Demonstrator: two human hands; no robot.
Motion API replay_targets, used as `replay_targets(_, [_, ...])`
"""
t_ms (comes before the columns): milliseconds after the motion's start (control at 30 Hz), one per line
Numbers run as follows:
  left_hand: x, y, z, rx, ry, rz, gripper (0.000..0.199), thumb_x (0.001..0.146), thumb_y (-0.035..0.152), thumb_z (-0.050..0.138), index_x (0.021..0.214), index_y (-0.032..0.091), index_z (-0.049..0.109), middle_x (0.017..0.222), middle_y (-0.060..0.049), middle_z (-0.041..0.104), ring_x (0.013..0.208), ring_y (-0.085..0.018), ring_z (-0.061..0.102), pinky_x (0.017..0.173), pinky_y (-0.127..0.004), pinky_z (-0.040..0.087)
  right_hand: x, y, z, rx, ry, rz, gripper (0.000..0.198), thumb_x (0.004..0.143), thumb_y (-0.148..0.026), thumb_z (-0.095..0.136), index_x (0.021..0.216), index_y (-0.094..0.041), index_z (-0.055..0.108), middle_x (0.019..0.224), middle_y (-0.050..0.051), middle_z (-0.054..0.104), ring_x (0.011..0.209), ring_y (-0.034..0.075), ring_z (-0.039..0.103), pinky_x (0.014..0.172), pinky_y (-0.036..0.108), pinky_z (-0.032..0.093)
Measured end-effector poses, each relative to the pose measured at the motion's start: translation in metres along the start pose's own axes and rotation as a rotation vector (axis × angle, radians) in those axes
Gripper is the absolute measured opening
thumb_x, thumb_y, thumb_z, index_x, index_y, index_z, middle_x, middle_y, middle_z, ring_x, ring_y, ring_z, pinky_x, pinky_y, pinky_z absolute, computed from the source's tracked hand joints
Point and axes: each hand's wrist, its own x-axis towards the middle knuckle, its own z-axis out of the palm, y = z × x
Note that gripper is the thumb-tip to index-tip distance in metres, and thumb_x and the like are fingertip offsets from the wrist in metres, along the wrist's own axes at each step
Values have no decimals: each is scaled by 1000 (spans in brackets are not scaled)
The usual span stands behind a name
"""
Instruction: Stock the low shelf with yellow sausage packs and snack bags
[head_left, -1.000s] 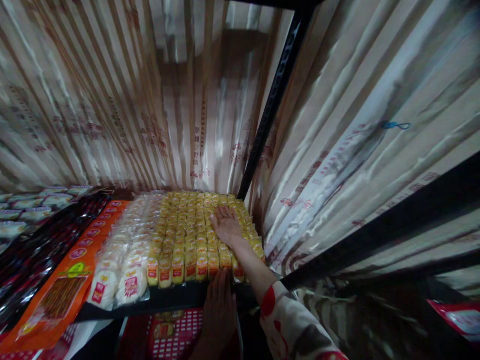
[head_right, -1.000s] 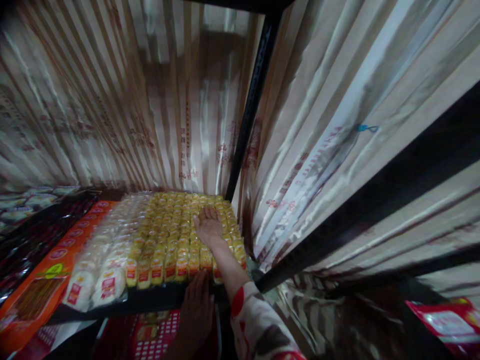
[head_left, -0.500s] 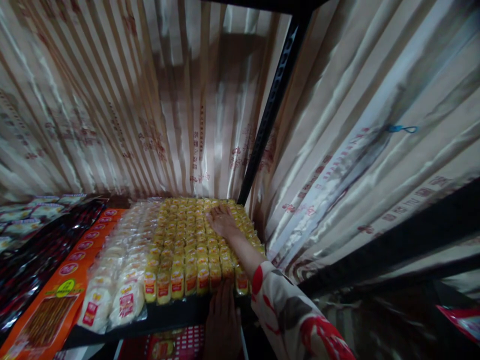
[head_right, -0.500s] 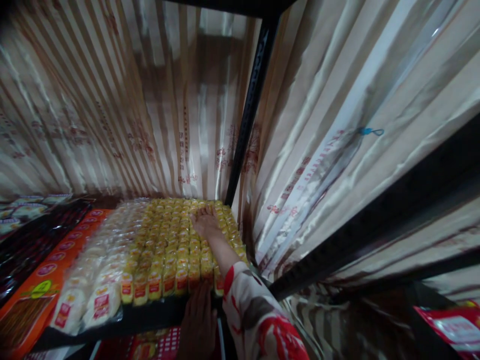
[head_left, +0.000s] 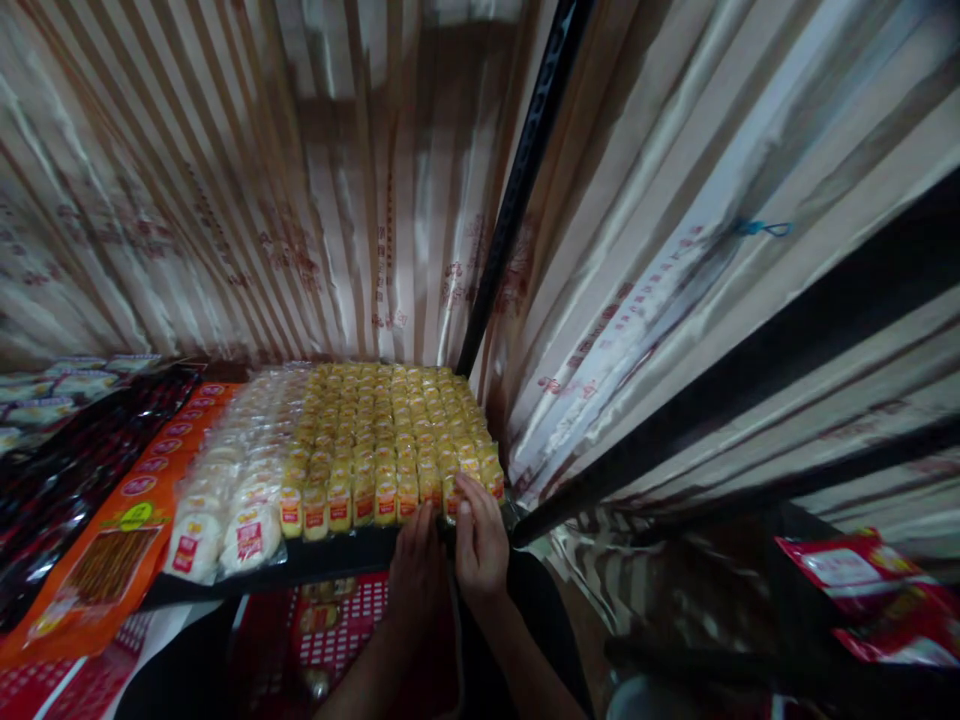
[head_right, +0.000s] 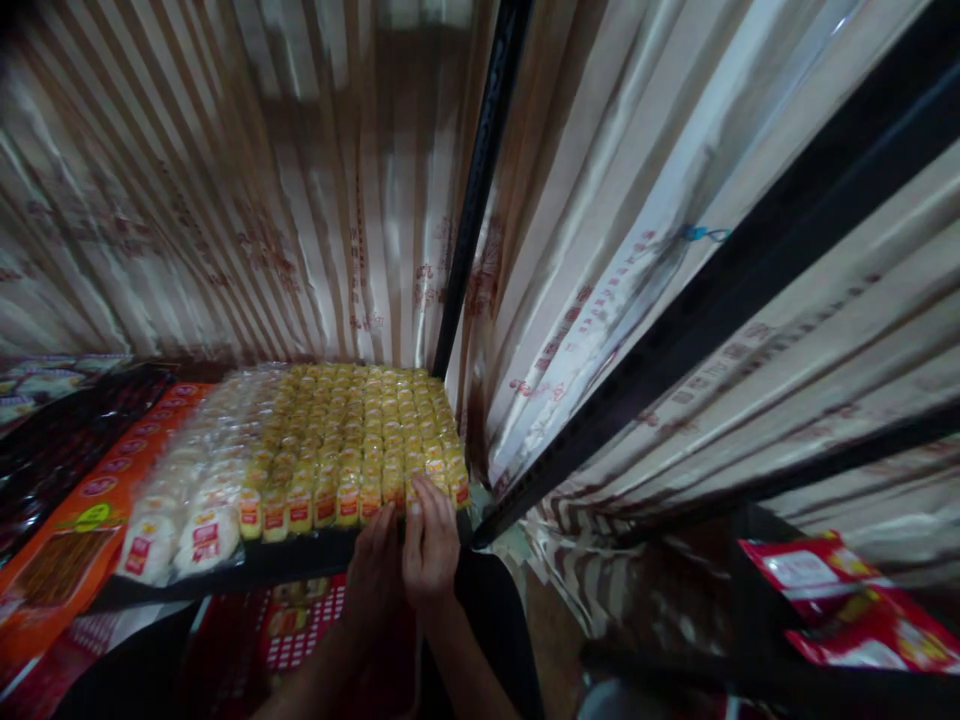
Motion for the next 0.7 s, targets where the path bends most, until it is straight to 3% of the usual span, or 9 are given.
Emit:
replay_targets(100, [-3,-2,1,-4,12,8,54,90,11,29,143,7,20,127,-16,52,123,-24,44,94,-38,42,-32,10,-2,-74,-45,-21,33,93,-21,37,118,-15,57,115,12,64,110,20,58,95,43,47])
replay_targets(200, [-5,-5,-1,-26,-27,-7,53,90,13,30,141,6,22,126,-17,53,123,-24,44,92,-37,44,-42,20,0,-98,-133,-17,37,94,-23,34,123,-13,55,121,13,61,114,21,56,94,42,49])
replay_targets(367, [-9,-6,-3,-33,-119,26,46,87,10,31,133,10,38,126,-15,55,119,-24,49,90,-37,46,-41,24,-2,-8,-226,42,41,95,-27,32,126,-12,53,126,13,58,120,22,51,100,42,46])
replay_targets(533, [-4,-3,-7,-128,-238,208,45,88,11,31,132,11,42,123,-14,58,122,-22,48,94,-36,45,-34,19,-9,80,-275,208,45,96,-34,25,124,-15,56,126,11,58,118,22,53,101,42,45])
replay_targets(700, [10,-1,-6,-76,-176,263,44,89,11,29,132,9,41,127,-15,55,126,-21,43,97,-35,43,-27,13,-16,30,-371,240,50,96,-37,23,125,-12,55,126,11,57,120,20,51,104,41,41])
